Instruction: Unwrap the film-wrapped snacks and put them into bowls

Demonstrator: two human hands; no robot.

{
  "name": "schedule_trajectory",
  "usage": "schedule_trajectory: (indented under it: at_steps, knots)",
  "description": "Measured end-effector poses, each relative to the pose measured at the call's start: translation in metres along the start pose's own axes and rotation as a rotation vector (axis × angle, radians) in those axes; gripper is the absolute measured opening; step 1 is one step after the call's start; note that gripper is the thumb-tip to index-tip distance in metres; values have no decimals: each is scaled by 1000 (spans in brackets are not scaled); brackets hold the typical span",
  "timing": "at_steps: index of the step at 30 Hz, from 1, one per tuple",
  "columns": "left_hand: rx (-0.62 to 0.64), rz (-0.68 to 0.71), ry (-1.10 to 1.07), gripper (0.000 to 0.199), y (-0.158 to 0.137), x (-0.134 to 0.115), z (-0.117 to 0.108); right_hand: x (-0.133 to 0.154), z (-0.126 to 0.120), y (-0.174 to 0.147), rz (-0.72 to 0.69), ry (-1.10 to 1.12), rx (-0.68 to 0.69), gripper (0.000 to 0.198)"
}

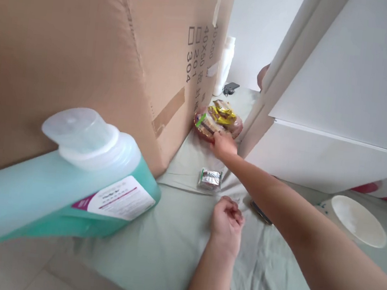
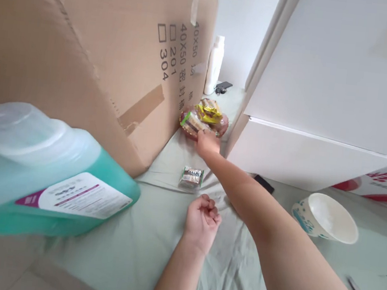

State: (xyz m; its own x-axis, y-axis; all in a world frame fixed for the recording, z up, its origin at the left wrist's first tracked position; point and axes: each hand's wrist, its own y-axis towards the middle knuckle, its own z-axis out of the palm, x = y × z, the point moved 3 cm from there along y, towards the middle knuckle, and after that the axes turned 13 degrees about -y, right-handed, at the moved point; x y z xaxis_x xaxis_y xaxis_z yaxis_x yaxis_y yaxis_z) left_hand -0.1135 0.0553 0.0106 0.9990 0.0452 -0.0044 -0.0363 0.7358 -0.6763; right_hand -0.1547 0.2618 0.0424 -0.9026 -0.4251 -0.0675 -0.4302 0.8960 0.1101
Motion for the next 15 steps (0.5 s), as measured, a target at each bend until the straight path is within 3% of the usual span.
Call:
schedule_trajectory:
  at_steps: [8,11,15]
  knots:
    - [14,219,106,19,-8,-13,-1,-3,-19,-108,-212,-10,108,28]
    - [30,297,148,17,-16,-1,-8,-9,-24,-129,-243,-15,128,30]
    - [126,225,274,17,-26,28,-19,-20,-32,-145,-267,-33,123,28]
